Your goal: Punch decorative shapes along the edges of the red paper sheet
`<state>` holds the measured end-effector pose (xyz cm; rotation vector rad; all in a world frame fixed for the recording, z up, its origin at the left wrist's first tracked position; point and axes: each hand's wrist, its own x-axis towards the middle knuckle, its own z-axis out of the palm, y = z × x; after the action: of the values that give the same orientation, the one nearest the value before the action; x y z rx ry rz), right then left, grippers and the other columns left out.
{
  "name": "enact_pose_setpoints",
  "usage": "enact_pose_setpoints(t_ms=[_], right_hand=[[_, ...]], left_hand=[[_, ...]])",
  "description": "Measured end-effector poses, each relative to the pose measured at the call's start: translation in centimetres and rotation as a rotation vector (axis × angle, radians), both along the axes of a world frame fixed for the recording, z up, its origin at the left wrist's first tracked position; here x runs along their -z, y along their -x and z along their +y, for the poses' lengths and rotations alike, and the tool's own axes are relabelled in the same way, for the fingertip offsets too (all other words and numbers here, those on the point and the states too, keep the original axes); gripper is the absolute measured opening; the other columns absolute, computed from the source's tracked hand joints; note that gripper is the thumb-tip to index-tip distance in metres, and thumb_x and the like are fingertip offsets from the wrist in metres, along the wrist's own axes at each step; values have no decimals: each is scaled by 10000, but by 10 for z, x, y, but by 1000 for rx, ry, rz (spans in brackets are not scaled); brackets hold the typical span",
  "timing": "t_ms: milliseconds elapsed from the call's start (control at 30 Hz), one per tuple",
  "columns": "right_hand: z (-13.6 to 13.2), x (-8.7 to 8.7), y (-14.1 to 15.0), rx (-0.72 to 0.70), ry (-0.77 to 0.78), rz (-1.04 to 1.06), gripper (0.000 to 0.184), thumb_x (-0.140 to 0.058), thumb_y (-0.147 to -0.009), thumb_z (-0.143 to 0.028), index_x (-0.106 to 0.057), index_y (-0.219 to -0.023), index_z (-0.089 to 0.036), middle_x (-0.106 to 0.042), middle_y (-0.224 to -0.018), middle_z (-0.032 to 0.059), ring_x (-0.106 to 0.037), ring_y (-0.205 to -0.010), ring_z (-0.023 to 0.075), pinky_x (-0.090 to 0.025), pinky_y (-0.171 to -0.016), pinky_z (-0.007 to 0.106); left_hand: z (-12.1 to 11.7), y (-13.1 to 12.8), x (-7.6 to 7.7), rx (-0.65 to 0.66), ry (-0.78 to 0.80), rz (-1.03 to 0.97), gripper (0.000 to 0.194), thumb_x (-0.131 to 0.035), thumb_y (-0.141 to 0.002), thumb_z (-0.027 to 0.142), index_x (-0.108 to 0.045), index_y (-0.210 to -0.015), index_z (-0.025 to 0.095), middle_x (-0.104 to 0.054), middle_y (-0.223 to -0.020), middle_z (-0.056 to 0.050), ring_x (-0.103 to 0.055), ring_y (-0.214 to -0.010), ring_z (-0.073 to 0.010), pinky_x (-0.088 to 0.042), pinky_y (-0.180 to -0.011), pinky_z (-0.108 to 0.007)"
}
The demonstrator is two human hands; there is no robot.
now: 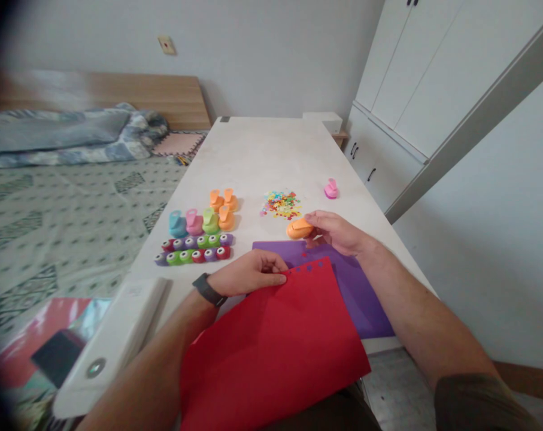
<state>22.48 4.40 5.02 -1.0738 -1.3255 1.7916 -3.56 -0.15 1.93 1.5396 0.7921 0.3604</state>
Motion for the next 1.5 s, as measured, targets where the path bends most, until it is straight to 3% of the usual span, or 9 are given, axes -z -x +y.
enact_pose_setpoints(t_ms=[100, 167, 333, 500, 833, 1000, 1200, 1500], right_hand=[[-6, 9, 0, -106, 103, -25, 345, -700, -902, -488, -711, -1051, -176, -757, -1030, 105, -682, -777, 198, -590, -719, 356], [-3, 17, 6, -97, 117, -12, 342, -726, -884, -482, -708, -1038, -177, -760, -1014, 97, -682, -780, 189, -582, -738, 345], [22, 27, 26, 255, -131, 136, 309, -801, -820, -462, -692, -945, -201, -761, -978, 41, -664, -825, 158, -533, -796, 294], [35, 22, 23, 335, -136, 199, 312, -775, -840, -493, -715, -963, -212, -758, -1046, 55, -666, -885, 182, -539, -864, 339], [50, 21, -27, 494, -152, 41, 291, -797, -816, -451, -723, -998, -236, -761, -1039, 54, -640, -798, 166, -558, -713, 307], [72, 24, -70, 543, -145, -110, 301, -765, -848, -453, -712, -1033, -222, -757, -1039, 64, -628, -780, 153, -527, -638, 268], [109, 26, -115, 630, -126, -408, 284, -785, -838, -408, -671, -923, -163, -733, -921, 91, -612, -704, 143, -469, -552, 241], [153, 30, -126, 607, -77, -637, 213, -733, -869, -328, -677, -855, -123, -677, -743, 60, -556, -609, 130, -380, -500, 246]], left_hand=[[0, -1, 2, -9, 2, 1, 294, -724, -835, 382, -725, -967, 119, -753, -868, -70, -644, -707, -133, -474, -636, -232], [0, -1, 3, -13, 9, 1, 290, -729, -831, 381, -722, -962, 122, -747, -851, -62, -636, -691, -127, -468, -629, -227], [0, -1, 4, -12, 38, -18, 299, -736, -828, 388, -714, -958, 120, -740, -834, -59, -632, -679, -121, -468, -625, -224], [1, -1, 5, -17, 40, -20, 291, -727, -831, 379, -712, -970, 123, -746, -869, -72, -646, -704, -131, -477, -635, -231], [1, -1, 1, -40, 24, 2, 282, -722, -819, 352, -712, -964, 110, -724, -813, -50, -606, -655, -109, -452, -607, -219], [1, -1, 2, -41, 35, -3, 283, -721, -817, 351, -707, -968, 112, -728, -815, -50, -612, -652, -112, -455, -606, -223], [2, -2, 3, -46, 24, 8, 288, -729, -809, 358, -712, -970, 120, -737, -832, -56, -622, -669, -119, -460, -618, -227], [2, -1, 9, -35, 54, -14, 279, -726, -819, 357, -707, -972, 126, -739, -832, -53, -628, -670, -118, -462, -615, -226]])
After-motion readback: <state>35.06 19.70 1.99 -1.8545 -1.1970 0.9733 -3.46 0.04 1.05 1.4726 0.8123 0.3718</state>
